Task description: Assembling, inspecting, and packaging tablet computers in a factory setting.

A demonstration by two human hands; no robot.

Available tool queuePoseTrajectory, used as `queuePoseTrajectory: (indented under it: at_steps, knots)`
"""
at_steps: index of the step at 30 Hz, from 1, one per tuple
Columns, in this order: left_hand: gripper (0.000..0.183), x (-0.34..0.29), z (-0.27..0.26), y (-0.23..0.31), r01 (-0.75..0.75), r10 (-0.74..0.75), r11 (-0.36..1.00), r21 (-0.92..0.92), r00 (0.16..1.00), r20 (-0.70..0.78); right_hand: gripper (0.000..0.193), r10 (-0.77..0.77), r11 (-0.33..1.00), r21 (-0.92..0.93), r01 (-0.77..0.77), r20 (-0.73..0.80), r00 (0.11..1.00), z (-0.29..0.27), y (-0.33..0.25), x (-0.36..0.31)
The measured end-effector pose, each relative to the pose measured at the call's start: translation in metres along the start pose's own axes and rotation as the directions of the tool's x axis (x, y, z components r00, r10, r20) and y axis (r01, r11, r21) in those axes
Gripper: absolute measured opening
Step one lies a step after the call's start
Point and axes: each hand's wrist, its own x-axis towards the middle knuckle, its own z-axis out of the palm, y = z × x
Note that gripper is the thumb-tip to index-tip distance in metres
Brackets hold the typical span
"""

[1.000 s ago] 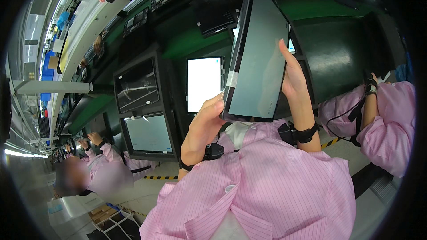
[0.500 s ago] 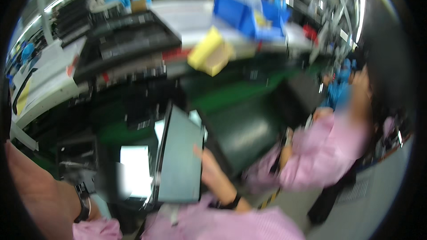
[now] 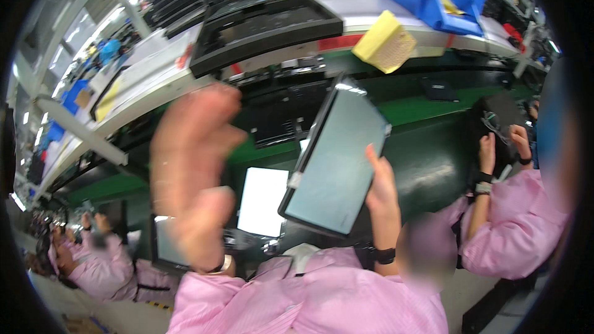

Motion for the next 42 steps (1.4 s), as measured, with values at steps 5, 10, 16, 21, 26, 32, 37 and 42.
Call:
queuePoseTrajectory:
  at_steps: [5, 10, 16, 21, 26, 32, 37, 42]
  knots:
    - [0.057, -0.077, -0.001, -0.054, 0.592, -0.425, 0.706, -0.389, 0.793, 0.436, 0.031, -0.019, 1.000, -0.018, 0.020, 0.048, 0.999, 0.021, 0.013, 0.010]
    - [0.058, -0.086, -0.007, -0.054, 0.662, -0.495, 0.399, -0.634, 0.738, 0.459, 0.021, -0.023, 0.996, -0.083, 0.020, -0.030, 0.999, 0.041, 0.018, 0.001]
    - [0.063, -0.091, -0.004, -0.056, 0.664, -0.541, 0.305, -0.683, 0.711, 0.450, 0.018, -0.020, 0.996, -0.089, 0.013, -0.075, 0.997, 0.043, 0.016, -0.002]
    - [0.065, -0.093, 0.003, -0.053, 0.672, -0.563, 0.277, -0.687, 0.693, 0.451, 0.017, -0.028, 0.998, -0.064, 0.022, -0.091, 0.995, 0.044, 0.012, -0.008]
    - [0.066, -0.093, 0.007, -0.049, 0.669, -0.600, 0.290, -0.685, 0.684, 0.414, 0.016, 0.036, 0.997, -0.066, -0.039, -0.055, 0.998, 0.040, 0.010, -0.010]
    - [0.067, -0.091, 0.001, -0.055, 0.697, -0.543, 0.186, -0.693, 0.661, 0.519, 0.019, 0.063, 0.995, -0.078, -0.068, -0.075, 0.995, 0.040, 0.007, -0.014]
    - [0.065, -0.095, 0.002, -0.064, 0.698, -0.499, 0.158, -0.699, 0.667, 0.554, 0.024, 0.073, 0.993, -0.096, -0.073, -0.002, 0.997, 0.022, 0.008, -0.011]
    - [0.061, -0.099, 0.008, -0.068, 0.691, -0.456, 0.139, -0.709, 0.680, 0.573, 0.019, 0.063, 0.993, -0.097, -0.070, -0.076, 0.995, 0.019, 0.008, -0.012]
